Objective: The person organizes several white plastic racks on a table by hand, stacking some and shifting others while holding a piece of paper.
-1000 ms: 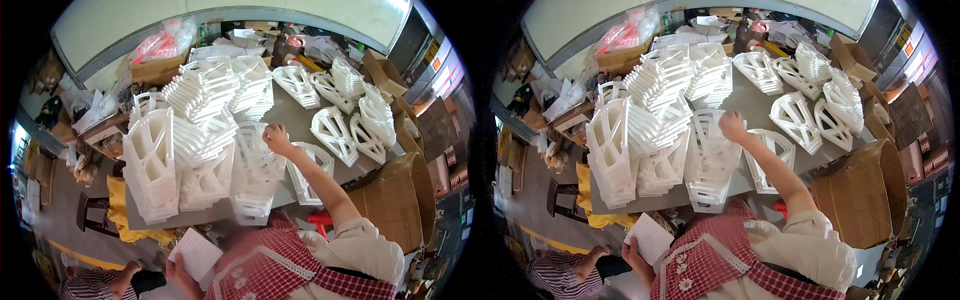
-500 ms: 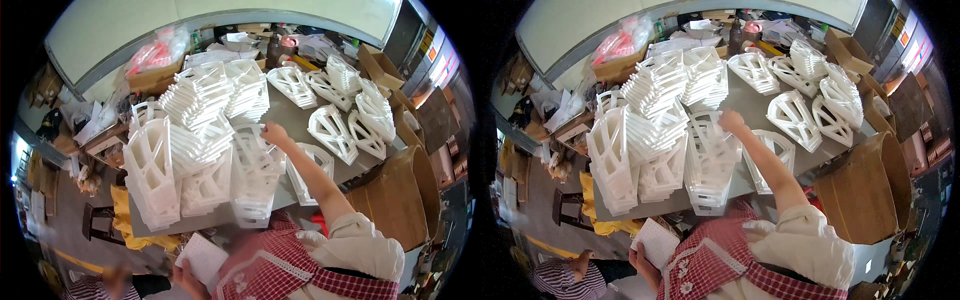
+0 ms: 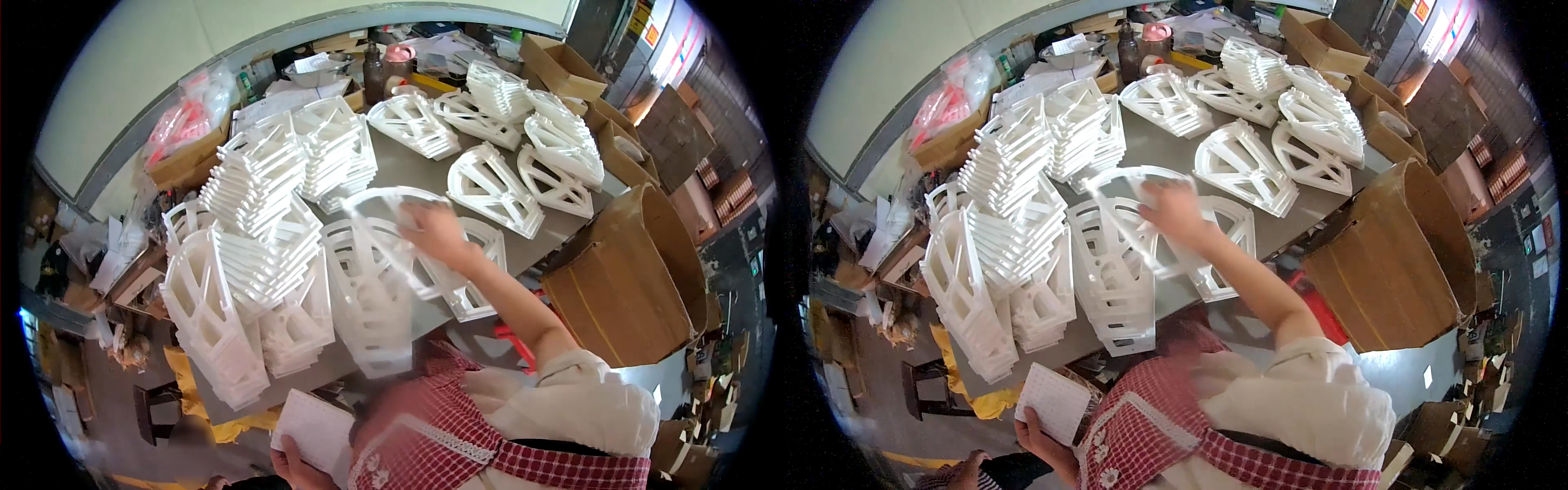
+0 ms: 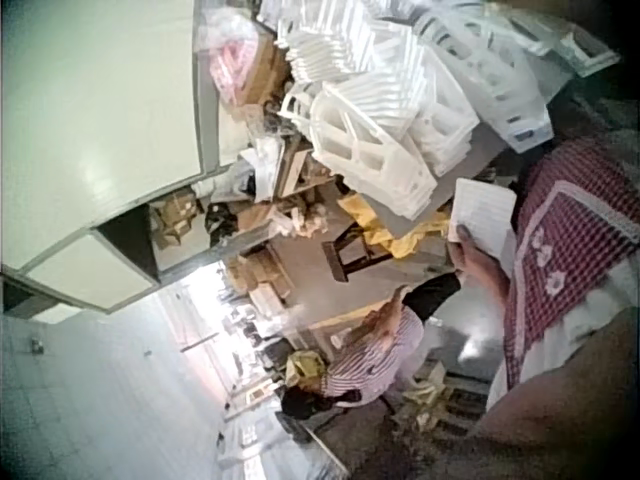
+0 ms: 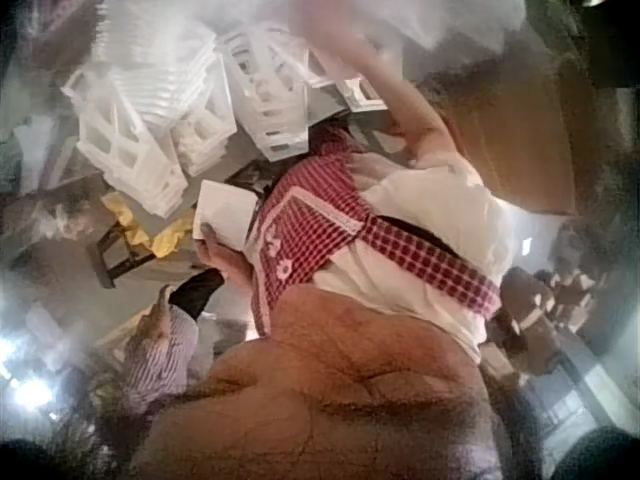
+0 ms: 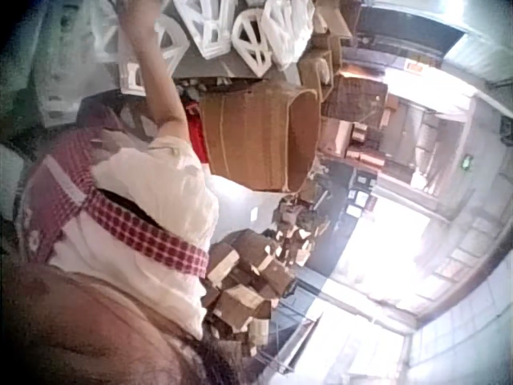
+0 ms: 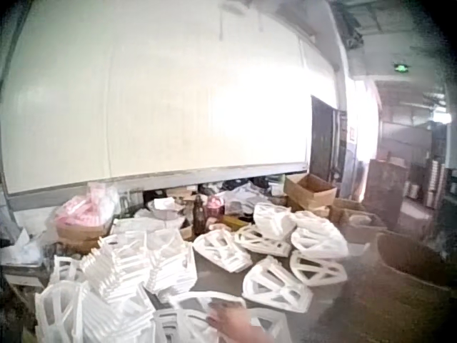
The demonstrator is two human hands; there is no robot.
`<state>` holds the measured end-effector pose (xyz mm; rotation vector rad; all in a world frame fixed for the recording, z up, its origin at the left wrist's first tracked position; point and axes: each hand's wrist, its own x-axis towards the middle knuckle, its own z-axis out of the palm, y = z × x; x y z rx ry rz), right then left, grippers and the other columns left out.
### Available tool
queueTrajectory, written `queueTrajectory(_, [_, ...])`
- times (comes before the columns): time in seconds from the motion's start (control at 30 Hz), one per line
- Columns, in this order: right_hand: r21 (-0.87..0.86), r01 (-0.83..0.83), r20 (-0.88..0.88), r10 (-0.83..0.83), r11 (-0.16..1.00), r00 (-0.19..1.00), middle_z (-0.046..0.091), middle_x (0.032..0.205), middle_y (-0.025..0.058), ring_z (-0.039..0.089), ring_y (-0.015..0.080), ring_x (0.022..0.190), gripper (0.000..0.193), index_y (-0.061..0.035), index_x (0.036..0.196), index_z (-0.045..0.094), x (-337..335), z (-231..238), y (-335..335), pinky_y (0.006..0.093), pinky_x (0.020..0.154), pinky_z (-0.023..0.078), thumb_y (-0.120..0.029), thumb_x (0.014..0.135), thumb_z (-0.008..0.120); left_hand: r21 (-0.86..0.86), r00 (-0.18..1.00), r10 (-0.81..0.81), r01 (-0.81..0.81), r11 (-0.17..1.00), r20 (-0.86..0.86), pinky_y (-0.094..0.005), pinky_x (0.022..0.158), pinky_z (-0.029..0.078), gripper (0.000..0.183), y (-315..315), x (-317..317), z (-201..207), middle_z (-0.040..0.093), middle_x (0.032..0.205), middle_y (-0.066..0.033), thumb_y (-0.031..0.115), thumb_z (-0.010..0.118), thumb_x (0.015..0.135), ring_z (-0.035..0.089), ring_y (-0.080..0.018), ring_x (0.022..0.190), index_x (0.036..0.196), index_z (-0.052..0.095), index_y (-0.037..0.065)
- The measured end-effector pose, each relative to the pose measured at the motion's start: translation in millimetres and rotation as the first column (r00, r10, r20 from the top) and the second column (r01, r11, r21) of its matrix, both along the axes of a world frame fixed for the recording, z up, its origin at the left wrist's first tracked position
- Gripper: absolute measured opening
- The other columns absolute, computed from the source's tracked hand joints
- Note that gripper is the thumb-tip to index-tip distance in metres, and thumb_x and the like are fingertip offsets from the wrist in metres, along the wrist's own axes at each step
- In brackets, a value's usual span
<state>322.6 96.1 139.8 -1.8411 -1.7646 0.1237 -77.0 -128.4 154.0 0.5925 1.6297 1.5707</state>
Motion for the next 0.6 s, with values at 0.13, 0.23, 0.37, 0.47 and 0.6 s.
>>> queueTrajectory(0.13, [-0.066,0.035,-0.157,-0.045,0.997,0.987,0.061,0.066,0.0157,0.061,0.0273,0.059,0.039,-0.008,0.111,0.069,59.3,-25.3,-74.1,0.0375,0.056,0.047,-0.029,0.078,0.072,-0.026,0.993,-0.076,0.079,0.997,0.091,-0.0327,0.073,0.052,0.03,7.9,10.4,-4.4,0.067,0.103,-0.0135,0.018,0.062,0.094,0.065,-0.0203,0.085,0.114,0.058,-0.005])
queueTrajectory(0.23, [-0.349,0.242,-0.17,-0.314,0.906,0.934,0.067,0.082,0.0127,0.063,0.0318,0.086,0.04,-0.0106,0.112,0.07,68.4,-13.4,-105.4,0.0441,0.078,0.047,-0.03,0.077,0.072,0.016,0.981,-0.139,0.138,0.99,0.134,-0.0322,0.075,0.052,0.028,14.8,13.5,-13.7,0.067,0.103,-0.0133,0.014,0.061,0.094,0.064,-0.0194,0.086,0.113,0.059,-0.006])
queueTrajectory(0.37, [0.064,0.246,0.215,-0.254,0.967,0.943,0.067,0.09,0.0129,0.061,0.0327,0.094,0.034,-0.0122,0.108,0.069,84.0,-50.2,-107.6,0.0438,0.091,0.04,-0.029,0.079,0.07,0.04,0.976,-0.191,0.188,0.981,0.105,-0.0311,0.077,0.051,0.022,29.2,22.8,-9.7,0.067,0.101,-0.0126,0.009,0.059,0.093,0.063,-0.0175,0.087,0.109,0.06,-0.006])
queueTrajectory(0.47, [0.114,0.213,0.358,-0.24,0.97,0.902,0.066,0.085,0.0129,0.06,0.0316,0.091,0.033,-0.0126,0.109,0.067,68.4,-49.4,-99.3,0.0445,0.091,0.04,-0.028,0.08,0.068,0.053,0.981,-0.189,0.186,0.981,0.054,-0.0292,0.076,0.051,0.021,37.7,27.8,-0.2,0.067,0.099,-0.0111,0.01,0.06,0.093,0.063,-0.0161,0.084,0.107,0.061,-0.006])
queueTrajectory(0.6, [0.159,0.169,0.367,-0.218,0.973,0.904,0.065,0.089,0.013,0.059,0.031,0.092,0.032,-0.0134,0.11,0.067,67.9,-60.4,-102.8,0.0454,0.09,0.041,-0.027,0.081,0.067,0.076,0.977,-0.21,0.207,0.975,0.032,-0.0277,0.074,0.05,0.021,38.2,31.2,5.3,0.067,0.097,-0.0106,0.011,0.06,0.094,0.063,-0.015,0.082,0.107,0.06,-0.005])
